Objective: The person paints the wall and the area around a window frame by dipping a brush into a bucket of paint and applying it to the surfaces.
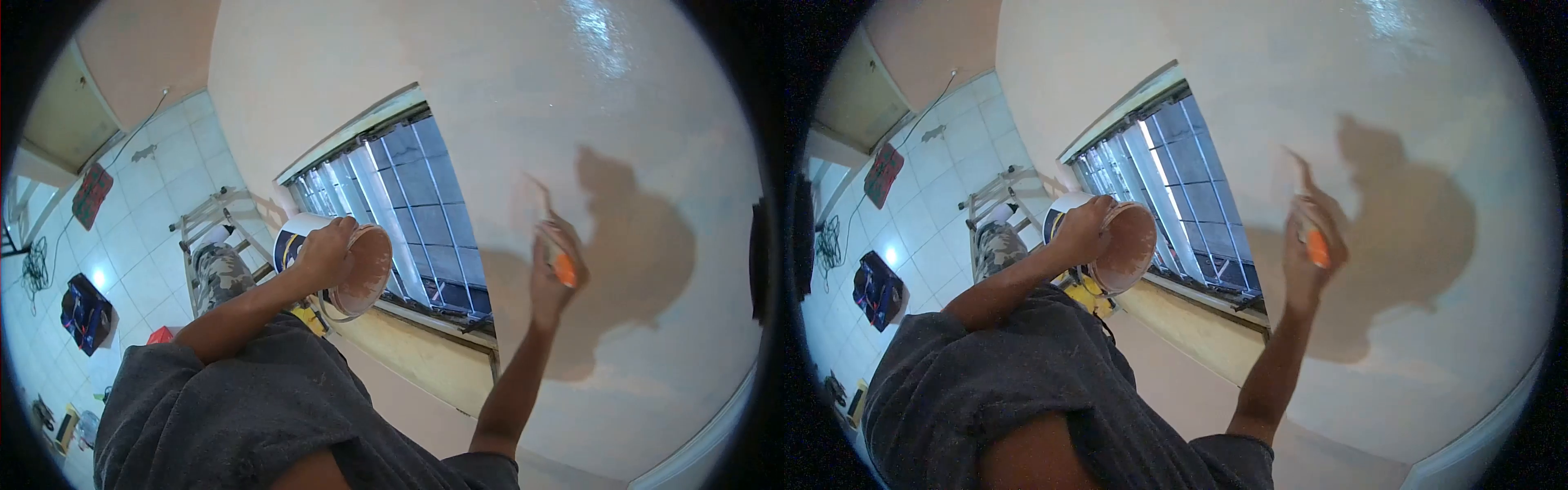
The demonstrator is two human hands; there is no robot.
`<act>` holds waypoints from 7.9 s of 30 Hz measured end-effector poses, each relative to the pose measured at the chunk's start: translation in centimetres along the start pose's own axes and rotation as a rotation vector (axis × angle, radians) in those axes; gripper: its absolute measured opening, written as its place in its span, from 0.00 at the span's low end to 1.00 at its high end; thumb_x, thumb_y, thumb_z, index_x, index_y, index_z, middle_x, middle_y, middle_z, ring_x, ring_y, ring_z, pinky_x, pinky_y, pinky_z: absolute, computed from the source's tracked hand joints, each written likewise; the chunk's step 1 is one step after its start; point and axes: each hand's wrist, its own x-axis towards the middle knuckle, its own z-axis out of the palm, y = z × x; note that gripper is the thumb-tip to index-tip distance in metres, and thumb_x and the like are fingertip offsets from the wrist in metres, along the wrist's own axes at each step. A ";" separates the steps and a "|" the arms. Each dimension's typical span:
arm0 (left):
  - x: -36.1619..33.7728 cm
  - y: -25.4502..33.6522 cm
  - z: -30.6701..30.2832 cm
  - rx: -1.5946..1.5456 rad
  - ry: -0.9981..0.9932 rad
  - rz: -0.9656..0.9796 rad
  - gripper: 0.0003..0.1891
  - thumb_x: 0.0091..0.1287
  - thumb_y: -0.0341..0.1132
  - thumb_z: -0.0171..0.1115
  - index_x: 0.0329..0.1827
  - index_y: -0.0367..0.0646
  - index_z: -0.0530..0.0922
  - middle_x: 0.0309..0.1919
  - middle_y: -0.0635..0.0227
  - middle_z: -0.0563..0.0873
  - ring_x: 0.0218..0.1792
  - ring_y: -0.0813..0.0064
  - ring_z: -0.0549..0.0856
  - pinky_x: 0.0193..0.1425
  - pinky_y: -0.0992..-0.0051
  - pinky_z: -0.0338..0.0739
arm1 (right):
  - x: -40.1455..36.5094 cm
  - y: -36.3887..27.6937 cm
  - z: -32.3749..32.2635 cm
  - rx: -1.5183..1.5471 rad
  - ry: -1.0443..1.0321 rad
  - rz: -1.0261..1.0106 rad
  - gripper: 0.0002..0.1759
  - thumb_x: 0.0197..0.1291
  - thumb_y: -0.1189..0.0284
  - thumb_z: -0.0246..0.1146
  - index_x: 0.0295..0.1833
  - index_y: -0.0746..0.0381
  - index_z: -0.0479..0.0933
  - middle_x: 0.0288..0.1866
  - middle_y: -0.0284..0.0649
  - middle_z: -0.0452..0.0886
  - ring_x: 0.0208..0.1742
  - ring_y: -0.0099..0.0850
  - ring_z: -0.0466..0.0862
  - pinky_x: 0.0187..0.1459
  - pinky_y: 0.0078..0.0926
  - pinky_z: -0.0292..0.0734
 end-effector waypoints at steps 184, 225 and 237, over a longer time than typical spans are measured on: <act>2.7 -3.9 -2.9 0.623 -0.066 -0.187 0.22 0.51 0.35 0.67 0.48 0.39 0.70 0.43 0.47 0.81 0.47 0.46 0.82 0.51 0.54 0.76 | -16.8 -7.7 12.7 1.354 0.937 1.239 0.13 0.60 0.77 0.64 0.50 0.64 0.74 0.49 0.41 0.80 0.52 0.32 0.81 0.53 0.31 0.79; 13.0 -5.0 -6.1 0.677 -0.420 0.091 0.21 0.51 0.41 0.68 0.39 0.34 0.71 0.33 0.46 0.84 0.38 0.46 0.84 0.42 0.56 0.77 | -8.5 -3.5 4.4 0.938 1.798 1.081 0.14 0.65 0.75 0.59 0.54 0.66 0.71 0.55 0.43 0.73 0.56 0.33 0.77 0.57 0.33 0.80; 13.2 -4.7 -6.6 0.655 -0.472 0.146 0.19 0.53 0.39 0.66 0.38 0.35 0.70 0.31 0.46 0.83 0.36 0.46 0.84 0.40 0.57 0.76 | -10.4 -1.1 4.1 0.748 1.797 0.733 0.13 0.66 0.74 0.57 0.55 0.65 0.69 0.53 0.43 0.74 0.54 0.32 0.78 0.55 0.34 0.82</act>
